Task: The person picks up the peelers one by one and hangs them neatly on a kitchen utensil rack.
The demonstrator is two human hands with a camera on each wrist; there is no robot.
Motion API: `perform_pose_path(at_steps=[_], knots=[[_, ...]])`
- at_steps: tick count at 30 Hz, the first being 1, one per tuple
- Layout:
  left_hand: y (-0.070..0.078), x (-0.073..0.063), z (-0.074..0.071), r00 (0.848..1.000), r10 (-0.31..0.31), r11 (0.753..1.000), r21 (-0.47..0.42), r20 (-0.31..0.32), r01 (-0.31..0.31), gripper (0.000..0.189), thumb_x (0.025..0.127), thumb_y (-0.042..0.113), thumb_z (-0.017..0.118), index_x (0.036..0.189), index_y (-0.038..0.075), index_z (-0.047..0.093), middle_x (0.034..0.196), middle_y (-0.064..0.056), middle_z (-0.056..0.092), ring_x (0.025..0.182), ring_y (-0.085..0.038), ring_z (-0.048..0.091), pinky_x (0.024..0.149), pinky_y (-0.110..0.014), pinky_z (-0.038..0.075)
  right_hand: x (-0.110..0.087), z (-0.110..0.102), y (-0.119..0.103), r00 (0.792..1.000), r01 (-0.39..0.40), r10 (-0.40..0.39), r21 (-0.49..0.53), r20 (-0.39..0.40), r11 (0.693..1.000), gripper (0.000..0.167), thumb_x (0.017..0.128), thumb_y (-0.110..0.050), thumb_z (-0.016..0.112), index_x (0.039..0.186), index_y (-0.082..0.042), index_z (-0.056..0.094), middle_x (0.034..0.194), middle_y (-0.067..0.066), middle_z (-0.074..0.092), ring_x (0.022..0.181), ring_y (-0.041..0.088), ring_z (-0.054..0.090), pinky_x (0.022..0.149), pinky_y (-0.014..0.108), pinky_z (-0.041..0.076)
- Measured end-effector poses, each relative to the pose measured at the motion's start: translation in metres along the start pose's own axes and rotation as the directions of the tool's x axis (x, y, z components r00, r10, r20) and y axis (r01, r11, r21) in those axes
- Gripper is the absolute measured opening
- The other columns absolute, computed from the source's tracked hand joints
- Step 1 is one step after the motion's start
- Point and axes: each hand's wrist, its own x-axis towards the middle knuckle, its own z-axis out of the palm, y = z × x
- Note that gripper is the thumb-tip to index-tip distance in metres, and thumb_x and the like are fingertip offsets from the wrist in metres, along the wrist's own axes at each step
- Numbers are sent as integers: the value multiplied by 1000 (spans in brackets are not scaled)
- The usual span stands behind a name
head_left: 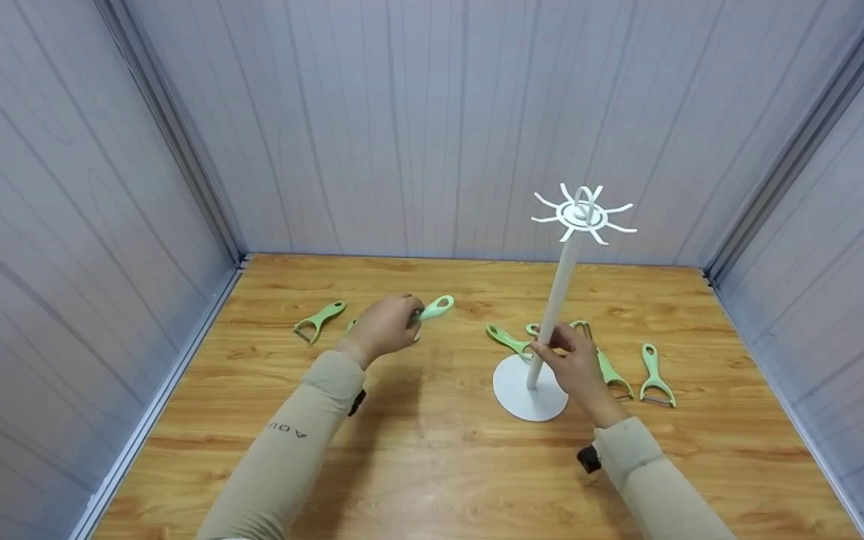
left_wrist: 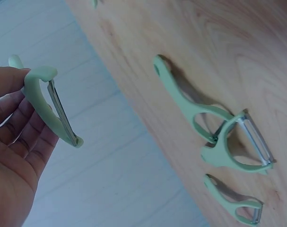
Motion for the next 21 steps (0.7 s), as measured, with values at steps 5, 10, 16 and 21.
perform_pose_path(at_steps=[5,10,16,21], knots=[[5,1,-9,999,-24,997,-76,-24,22,24,110,11,63,129,-1,72,117,-16,73,96,-25,70,87,-44,63,0,-1,2,1000,-4,4,11,5,1000,19,98,3,78,117,4,75,101,23,76,86,2,69,75,15,61],[8,2,-17,997,-18,991,-134,-80,7,22,108,10,66,126,0,73,113,-14,72,97,-25,66,88,-45,60,0,-2,1,1000,-15,14,4,16,1000,21,98,2,77,119,5,75,103,22,77,88,3,70,76,16,60],[13,1,-22,991,10,983,-180,-137,-35,19,107,10,68,123,1,72,111,-13,71,97,-25,63,87,-45,57,0,-2,-2,999,-37,37,-10,15,999,22,99,1,77,120,6,75,104,21,77,89,3,70,77,17,60],[19,0,-22,988,-3,967,-252,-157,-37,19,107,9,68,124,1,70,118,-15,71,105,-28,69,94,-44,61,-1,-2,0,999,-37,37,-8,10,999,22,98,0,78,119,7,75,103,22,78,89,3,70,76,16,60]])
